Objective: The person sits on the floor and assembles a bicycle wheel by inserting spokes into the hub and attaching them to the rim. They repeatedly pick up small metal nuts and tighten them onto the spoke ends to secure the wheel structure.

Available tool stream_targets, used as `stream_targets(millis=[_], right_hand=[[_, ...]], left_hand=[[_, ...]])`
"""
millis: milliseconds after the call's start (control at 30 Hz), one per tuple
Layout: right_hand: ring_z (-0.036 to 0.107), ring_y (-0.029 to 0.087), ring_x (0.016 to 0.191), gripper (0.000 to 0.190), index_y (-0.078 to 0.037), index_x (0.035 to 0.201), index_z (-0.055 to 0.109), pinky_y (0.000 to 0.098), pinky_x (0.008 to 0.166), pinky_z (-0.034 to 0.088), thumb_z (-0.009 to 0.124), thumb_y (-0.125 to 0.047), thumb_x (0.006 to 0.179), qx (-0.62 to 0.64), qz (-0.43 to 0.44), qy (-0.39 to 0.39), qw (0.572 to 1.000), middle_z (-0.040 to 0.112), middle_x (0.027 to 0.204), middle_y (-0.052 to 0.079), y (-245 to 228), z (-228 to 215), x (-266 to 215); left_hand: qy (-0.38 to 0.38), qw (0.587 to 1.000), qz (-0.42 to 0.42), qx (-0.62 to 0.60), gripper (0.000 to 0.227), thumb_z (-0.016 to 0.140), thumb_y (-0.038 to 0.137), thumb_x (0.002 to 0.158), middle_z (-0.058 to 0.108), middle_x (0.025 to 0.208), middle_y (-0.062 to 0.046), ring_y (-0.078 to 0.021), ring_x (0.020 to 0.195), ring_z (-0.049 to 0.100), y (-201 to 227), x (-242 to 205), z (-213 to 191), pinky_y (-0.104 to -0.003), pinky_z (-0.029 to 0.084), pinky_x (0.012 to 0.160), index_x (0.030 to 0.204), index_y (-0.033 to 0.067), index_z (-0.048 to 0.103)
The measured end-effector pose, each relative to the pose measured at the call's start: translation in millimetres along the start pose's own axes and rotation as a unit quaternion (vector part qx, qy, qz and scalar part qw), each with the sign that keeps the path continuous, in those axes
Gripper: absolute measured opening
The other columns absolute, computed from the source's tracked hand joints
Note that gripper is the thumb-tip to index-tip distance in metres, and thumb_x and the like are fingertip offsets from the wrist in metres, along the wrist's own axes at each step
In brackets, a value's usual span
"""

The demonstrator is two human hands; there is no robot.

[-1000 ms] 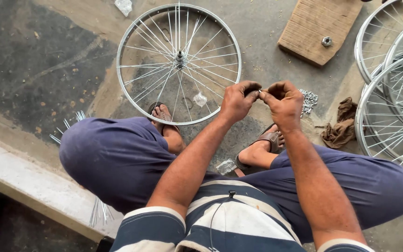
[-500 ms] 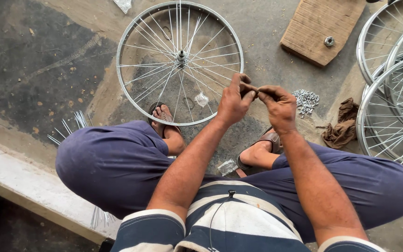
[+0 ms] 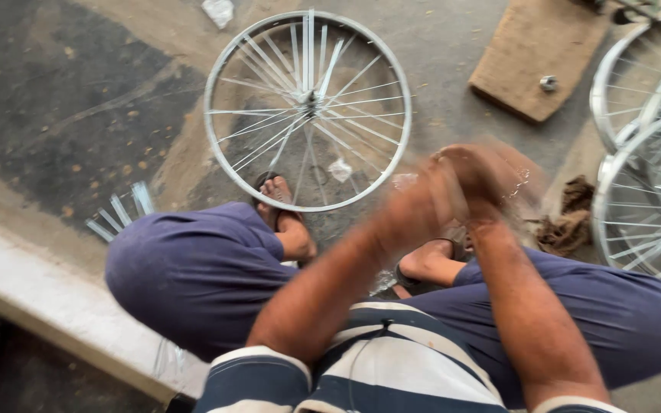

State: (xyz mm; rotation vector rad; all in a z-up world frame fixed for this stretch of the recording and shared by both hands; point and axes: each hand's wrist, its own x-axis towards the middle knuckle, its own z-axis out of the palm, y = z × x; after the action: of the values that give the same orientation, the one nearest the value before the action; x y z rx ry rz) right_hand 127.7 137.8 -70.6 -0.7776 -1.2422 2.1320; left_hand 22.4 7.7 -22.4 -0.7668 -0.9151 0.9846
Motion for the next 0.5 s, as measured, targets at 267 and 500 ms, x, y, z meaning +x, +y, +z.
stream_targets(millis=[267, 500], right_hand=[[0.073, 0.019, 0.095, 0.013, -0.002, 0.111, 0.070, 0.0331, 0.091, 0.062, 0.072, 0.004, 0.100, -0.072, 0.019, 0.009, 0.997, 0.074, 0.105, 0.010, 16, 7, -11], [0.072, 0.018, 0.095, 0.013, 0.001, 0.114, 0.070, 0.0311, 0.090, 0.061, 0.071, 0.003, 0.101, -0.151, 0.028, -0.014, 0.988, 0.073, 0.106, 0.011, 32, 13, -10]], left_hand=[[-0.015, 0.628, 0.060, 0.776, 0.033, 0.072, 0.029, 0.094, 0.071, 0.111, -0.010, -0.0227, 0.105, 0.067, -73, -33, -67, -0.037, 0.053, 0.096, 0.115, 0.0046, 0.069], [-0.013, 0.504, 0.046, 0.862, 0.031, 0.074, 0.023, 0.088, 0.071, 0.109, -0.012, -0.0252, 0.104, 0.068, -56, -46, -1, -0.038, 0.054, 0.094, 0.112, 0.0039, 0.070]])
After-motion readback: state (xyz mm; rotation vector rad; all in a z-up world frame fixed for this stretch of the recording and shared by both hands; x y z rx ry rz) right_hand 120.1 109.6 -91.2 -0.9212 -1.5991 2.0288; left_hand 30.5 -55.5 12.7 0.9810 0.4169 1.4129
